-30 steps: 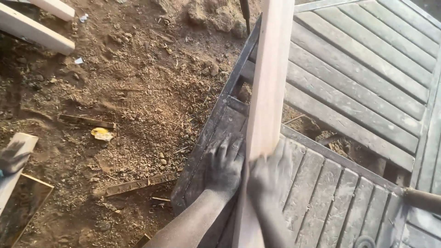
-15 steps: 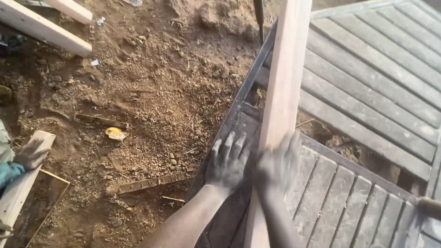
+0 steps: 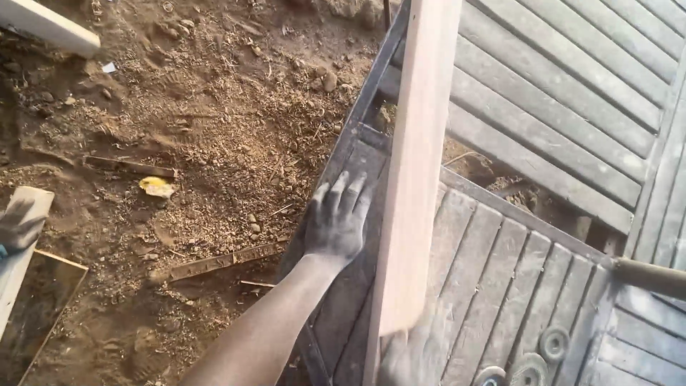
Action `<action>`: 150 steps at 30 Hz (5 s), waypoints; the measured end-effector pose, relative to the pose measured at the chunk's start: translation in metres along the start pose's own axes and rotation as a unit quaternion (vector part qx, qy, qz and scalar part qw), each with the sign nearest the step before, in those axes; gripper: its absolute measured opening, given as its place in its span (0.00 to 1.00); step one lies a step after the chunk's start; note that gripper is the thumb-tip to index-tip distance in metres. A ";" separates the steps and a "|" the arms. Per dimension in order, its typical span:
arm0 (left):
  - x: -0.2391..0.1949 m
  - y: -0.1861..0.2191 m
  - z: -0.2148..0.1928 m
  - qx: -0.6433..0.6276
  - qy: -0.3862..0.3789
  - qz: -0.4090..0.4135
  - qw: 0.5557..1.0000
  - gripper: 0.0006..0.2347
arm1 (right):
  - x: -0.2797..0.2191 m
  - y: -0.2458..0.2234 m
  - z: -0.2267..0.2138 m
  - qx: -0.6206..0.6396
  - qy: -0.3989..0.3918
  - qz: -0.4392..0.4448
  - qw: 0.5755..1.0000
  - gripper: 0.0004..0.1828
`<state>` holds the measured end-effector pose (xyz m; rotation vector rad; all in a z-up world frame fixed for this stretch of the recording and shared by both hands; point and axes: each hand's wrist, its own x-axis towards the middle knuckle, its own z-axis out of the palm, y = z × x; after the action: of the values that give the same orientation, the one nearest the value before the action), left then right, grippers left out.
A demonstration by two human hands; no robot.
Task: Sanding the surface of a long wooden plank by hand using sandpaper.
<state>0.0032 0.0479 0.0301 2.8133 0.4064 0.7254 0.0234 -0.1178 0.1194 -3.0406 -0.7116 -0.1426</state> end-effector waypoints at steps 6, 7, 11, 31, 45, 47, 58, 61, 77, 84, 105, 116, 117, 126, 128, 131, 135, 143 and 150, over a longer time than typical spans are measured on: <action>0.006 0.004 -0.009 0.021 -0.009 0.002 1.000 0.19 | 0.029 0.040 0.050 -0.401 0.074 -0.156 0.900 0.29; -0.005 0.000 -0.016 0.026 -0.021 0.002 0.999 0.19 | 0.057 0.032 0.061 -0.393 0.065 -0.158 0.903 0.29; 0.009 -0.005 -0.013 0.012 -0.007 0.004 1.000 0.19 | 0.111 0.030 0.086 0.056 0.076 0.095 0.991 0.30; -0.005 -0.011 0.006 0.011 -0.024 0.014 1.000 0.19 | 0.129 0.007 0.077 0.210 0.004 0.186 0.960 0.38; -0.002 -0.007 0.009 0.023 0.050 0.024 0.998 0.16 | -0.178 -0.046 -0.001 0.069 -0.032 0.138 0.988 0.41; 0.000 -0.002 0.005 0.018 0.040 0.020 0.999 0.15 | -0.110 -0.046 0.034 0.048 -0.037 0.143 0.988 0.41; 0.001 -0.013 0.005 -0.015 0.035 -0.023 0.999 0.15 | -0.074 -0.027 0.008 0.014 -0.120 0.155 0.981 0.33; 0.003 0.000 0.005 -0.034 0.057 -0.013 0.998 0.13 | -0.073 0.002 0.036 -0.072 0.018 0.034 0.997 0.21; 0.011 0.003 -0.014 -0.063 -0.025 -0.031 0.997 0.14 | -0.142 0.015 0.015 0.113 -0.079 0.199 0.970 0.46; 0.008 0.002 -0.018 -0.006 -0.010 -0.025 1.000 0.12 | 0.108 -0.034 0.003 0.188 -0.126 0.136 0.965 0.44; 0.011 0.003 -0.014 0.033 0.012 -0.025 0.999 0.15 | 0.041 -0.018 0.010 0.247 -0.080 0.181 0.949 0.52; -0.004 -0.002 0.010 0.048 0.028 -0.025 0.998 0.14 | 0.127 -0.014 0.067 0.173 0.092 0.069 0.978 0.24; -0.006 -0.004 0.014 0.053 0.031 -0.024 0.998 0.13 | 0.128 -0.013 0.074 0.154 0.144 0.003 0.977 0.19; 0.006 -0.003 0.001 0.024 0.052 -0.017 0.998 0.13 | 0.063 -0.009 0.029 0.170 0.095 -0.146 0.970 0.39; 0.012 0.001 -0.018 -0.011 0.027 -0.024 0.999 0.13 | 0.017 -0.011 0.010 0.166 0.066 -0.124 0.976 0.33; 0.015 0.005 -0.026 -0.035 0.001 -0.036 0.999 0.13 | -0.073 -0.001 0.018 0.113 0.056 -0.100 0.987 0.32; 0.016 0.004 -0.027 -0.019 -0.017 -0.038 0.999 0.13 | -0.105 0.001 0.048 0.011 0.174 -0.113 0.978 0.31; 0.013 0.010 -0.016 0.048 0.020 -0.055 0.997 0.11 | 0.167 -0.027 0.043 0.104 -0.032 -0.047 0.993 0.40; 0.010 0.002 -0.023 -0.010 0.013 -0.026 1.000 0.14 | -0.009 -0.016 0.002 0.201 -0.003 -0.138 0.970 0.38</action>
<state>0.0009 0.0521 0.0546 2.7667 0.4716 0.7507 0.0084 -0.1071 0.1163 -2.5498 -1.0192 0.0086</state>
